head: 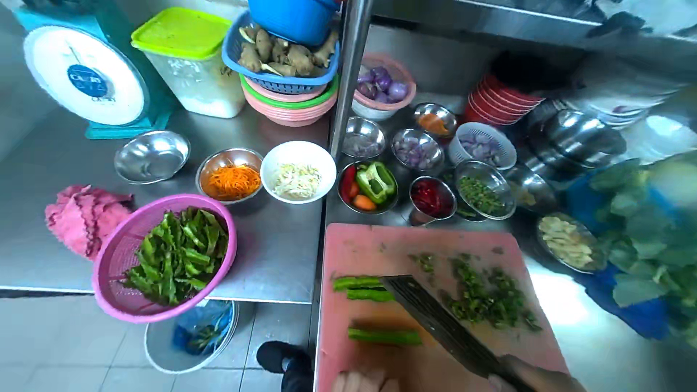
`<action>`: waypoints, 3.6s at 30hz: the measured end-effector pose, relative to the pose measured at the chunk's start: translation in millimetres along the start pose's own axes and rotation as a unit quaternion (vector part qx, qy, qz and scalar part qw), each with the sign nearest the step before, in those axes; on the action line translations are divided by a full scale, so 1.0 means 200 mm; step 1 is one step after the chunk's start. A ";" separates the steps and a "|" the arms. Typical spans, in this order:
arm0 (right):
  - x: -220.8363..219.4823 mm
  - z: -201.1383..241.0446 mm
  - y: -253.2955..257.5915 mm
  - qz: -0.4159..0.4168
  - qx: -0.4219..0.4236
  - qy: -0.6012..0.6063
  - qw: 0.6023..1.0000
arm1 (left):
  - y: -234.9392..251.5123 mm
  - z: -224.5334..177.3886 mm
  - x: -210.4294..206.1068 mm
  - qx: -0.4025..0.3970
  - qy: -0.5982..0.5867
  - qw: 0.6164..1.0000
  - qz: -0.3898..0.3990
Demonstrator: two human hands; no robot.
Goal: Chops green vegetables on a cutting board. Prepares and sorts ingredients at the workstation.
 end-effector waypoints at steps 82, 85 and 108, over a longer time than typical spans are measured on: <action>-0.16 0.23 0.14 0.140 0.029 -0.160 0.977 | 0.15 0.22 -0.08 -0.048 0.107 0.991 0.069; -0.17 0.24 0.16 0.162 0.020 -0.154 0.975 | 0.14 0.22 -0.08 -0.049 0.101 0.991 0.070; 0.07 -0.19 0.11 0.010 -0.013 0.123 0.992 | 0.40 0.22 -0.15 -0.033 0.198 0.976 0.078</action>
Point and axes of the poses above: each hand's wrist, its own y-axis towards the middle knuckle, its own x-axis out of the back of the hand, z = x × y, the point moved 4 cm from there along y, towards the middle knuckle, and after that the axes turned 11 degrees about -x, right-handed, at the moved point
